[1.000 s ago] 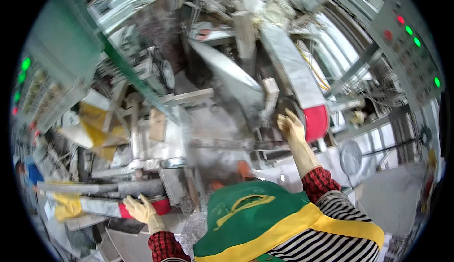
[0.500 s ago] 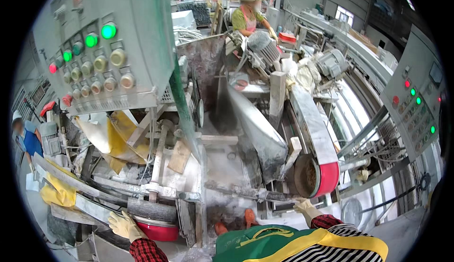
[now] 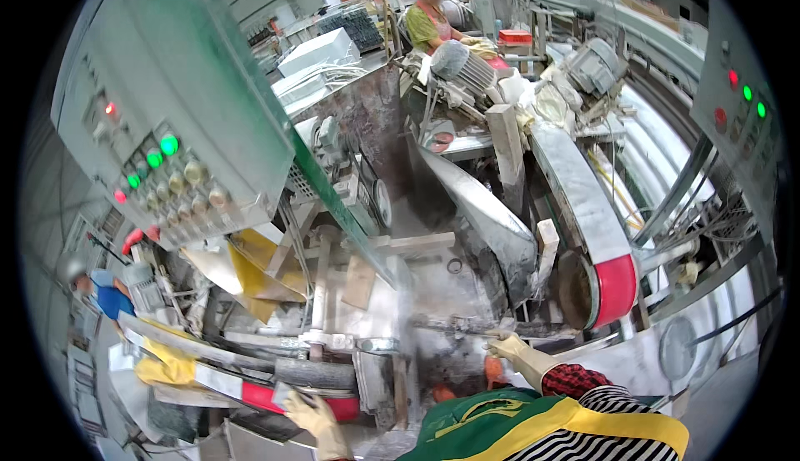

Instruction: The person operates a large industrial machine, repeatedly feeding white rectangular blocks into a hopper. The person uses both hands to guide the blocks and occasionally uses a long metal rod to push material further into the machine. The process generates a significant amount of white dust.

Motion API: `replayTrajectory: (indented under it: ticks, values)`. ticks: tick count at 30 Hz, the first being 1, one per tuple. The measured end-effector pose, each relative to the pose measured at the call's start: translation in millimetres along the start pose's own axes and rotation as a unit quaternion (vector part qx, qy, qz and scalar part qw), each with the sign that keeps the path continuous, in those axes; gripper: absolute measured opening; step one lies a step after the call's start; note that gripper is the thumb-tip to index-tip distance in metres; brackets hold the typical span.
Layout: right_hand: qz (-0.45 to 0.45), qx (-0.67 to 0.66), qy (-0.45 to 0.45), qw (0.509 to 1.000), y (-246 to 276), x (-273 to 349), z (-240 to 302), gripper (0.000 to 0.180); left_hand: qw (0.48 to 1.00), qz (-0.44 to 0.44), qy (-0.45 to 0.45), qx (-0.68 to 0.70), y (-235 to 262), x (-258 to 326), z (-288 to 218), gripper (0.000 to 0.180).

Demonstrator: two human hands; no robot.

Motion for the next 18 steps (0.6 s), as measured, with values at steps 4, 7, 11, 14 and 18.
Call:
replayTrajectory:
  ticks: [4, 7, 11, 14, 18]
  values:
    - [0.104, -0.087, 0.008, 0.991, -63.6, -7.2, 16.2, 0.053, 0.922, 0.086, -0.082, 0.368, -2.3, 45.5, -47.2, 0.077]
    - [0.192, -0.048, 0.022, 0.98, -138.2, 38.1, 78.4, 0.062, 0.801, 0.281, -0.084, 0.522, 27.2, 71.8, -151.1, 0.079]
    - [0.103, 0.064, 0.174, 0.977, -198.6, 91.5, 159.0, 0.072, 0.788, 0.238, -0.385, 0.418, 39.9, 97.3, -250.7, 0.075]
    - [0.051, -0.021, 0.313, 0.948, -160.2, 94.8, 182.2, 0.075, 0.736, 0.232, -0.491, 0.404, 61.1, 117.0, -311.3, 0.072]
    - [-0.117, -0.091, 0.331, 0.932, -48.3, 109.2, 190.6, 0.06, 0.728, 0.278, -0.555, 0.291, 81.8, 84.0, -308.5, 0.071]
Point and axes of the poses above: each hand's wrist, its own x-axis away from the middle knuckle, its own y-axis out of the back of the hand, z = x × y, the point moved 5 cm from there along -x, towards the middle knuckle, and after that the axes turned 5 degrees about z, right-handed, at the moved point
